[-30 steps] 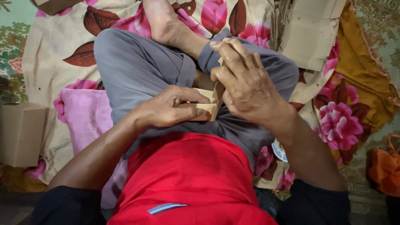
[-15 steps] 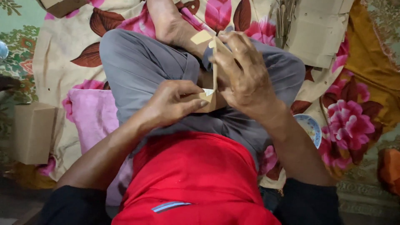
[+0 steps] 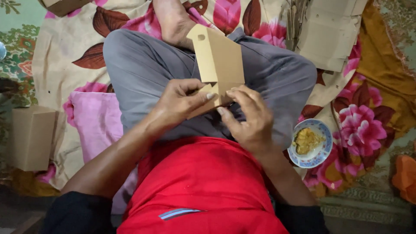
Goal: Assembling cardboard food boxes from flat templates by folding and tucking tabs while sitting on the floor.
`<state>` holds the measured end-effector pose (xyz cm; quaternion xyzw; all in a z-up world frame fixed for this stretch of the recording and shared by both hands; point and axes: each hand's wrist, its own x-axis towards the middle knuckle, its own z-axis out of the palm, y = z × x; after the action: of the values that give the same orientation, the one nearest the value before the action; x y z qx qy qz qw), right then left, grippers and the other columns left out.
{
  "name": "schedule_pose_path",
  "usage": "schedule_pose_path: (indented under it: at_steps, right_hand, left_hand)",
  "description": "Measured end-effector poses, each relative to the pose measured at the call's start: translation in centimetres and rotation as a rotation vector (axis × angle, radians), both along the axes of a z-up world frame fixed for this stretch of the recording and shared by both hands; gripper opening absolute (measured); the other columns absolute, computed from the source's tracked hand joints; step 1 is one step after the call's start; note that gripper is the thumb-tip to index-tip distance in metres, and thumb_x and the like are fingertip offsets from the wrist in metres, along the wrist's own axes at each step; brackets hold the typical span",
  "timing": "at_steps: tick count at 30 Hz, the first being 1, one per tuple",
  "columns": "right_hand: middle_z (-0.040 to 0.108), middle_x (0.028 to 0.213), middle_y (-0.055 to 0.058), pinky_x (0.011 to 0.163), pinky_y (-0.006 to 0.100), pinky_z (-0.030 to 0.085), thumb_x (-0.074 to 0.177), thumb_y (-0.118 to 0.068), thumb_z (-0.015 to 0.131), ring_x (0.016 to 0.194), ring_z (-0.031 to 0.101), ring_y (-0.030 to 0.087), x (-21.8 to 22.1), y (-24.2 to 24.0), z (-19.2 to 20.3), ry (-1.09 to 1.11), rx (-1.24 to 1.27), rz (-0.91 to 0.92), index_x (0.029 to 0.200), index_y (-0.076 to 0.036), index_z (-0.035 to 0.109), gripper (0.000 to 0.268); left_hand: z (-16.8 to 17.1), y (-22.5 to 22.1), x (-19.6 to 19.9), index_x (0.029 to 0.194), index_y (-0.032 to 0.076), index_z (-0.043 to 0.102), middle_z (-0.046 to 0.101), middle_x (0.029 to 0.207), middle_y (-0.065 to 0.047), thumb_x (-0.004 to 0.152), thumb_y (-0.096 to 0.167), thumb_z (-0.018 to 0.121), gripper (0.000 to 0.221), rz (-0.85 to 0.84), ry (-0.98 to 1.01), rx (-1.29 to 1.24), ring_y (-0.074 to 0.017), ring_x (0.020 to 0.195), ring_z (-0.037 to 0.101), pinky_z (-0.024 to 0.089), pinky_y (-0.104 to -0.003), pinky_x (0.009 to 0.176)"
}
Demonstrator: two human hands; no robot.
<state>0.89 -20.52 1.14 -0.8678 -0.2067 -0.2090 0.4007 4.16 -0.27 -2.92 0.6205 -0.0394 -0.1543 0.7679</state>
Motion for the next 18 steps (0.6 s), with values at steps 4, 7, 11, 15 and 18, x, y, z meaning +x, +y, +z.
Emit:
schedule_pose_path:
  at_steps: [4,7,11,15,18]
  right_hand:
    - [0.071,0.112,0.013,0.089,0.041,0.062,0.087,-0.016,0.087,0.105,0.073,0.032,0.4,0.3,-0.9,-0.047,-0.038,-0.002,0.113,-0.003,0.074,0.031]
    - [0.07,0.112,0.013,0.091,0.042,0.06,0.09,-0.012,0.083,0.107,0.073,0.033,0.8,0.0,-0.7,-0.032,-0.046,0.026,0.115,-0.003,0.074,0.028]
    - [0.066,0.125,0.013,0.089,0.042,0.061,0.095,-0.016,0.078,0.102,0.072,0.031,1.3,-0.8,0.3,-0.05,-0.161,0.126,0.12,-0.01,0.075,0.026]
    - [0.067,0.126,0.013,0.089,0.041,0.061,0.094,-0.023,0.078,0.106,0.073,0.031,2.0,-1.8,1.2,-0.065,-0.275,0.21,0.122,-0.01,0.074,0.031]
    - [0.067,0.124,0.016,0.089,0.043,0.061,0.094,-0.02,0.078,0.105,0.073,0.034,1.8,-1.6,2.1,-0.062,-0.28,0.229,0.125,-0.006,0.072,0.034]
  left_hand:
    - [0.0,-1.6,-0.9,0.089,-0.005,0.072,0.06,0.059,-0.007,0.089,0.001,0.076,0.008,-0.008,0.057,-0.039,-0.0081,0.054,0.057,0.05,-0.022,0.048]
    - [0.4,-1.7,-0.8,0.088,0.001,0.075,0.061,0.06,-0.001,0.092,0.008,0.076,0.008,-0.01,0.093,-0.028,-0.005,0.058,0.055,0.045,-0.02,0.048]
    - [1.1,-1.6,-1.2,0.09,-0.001,0.074,0.061,0.066,-0.005,0.097,0.012,0.072,0.014,-0.077,-0.135,0.073,-0.0093,0.069,0.058,0.046,-0.026,0.057]
    - [1.4,-1.0,-0.8,0.09,-0.002,0.074,0.056,0.061,-0.003,0.099,0.011,0.067,0.017,-0.114,-0.14,0.059,-0.0102,0.063,0.06,0.048,-0.026,0.053]
    - [2.7,-0.6,-0.6,0.089,-0.003,0.072,0.055,0.055,-0.004,0.103,0.012,0.061,0.024,-0.148,-0.095,0.018,-0.0114,0.055,0.059,0.045,-0.024,0.05]
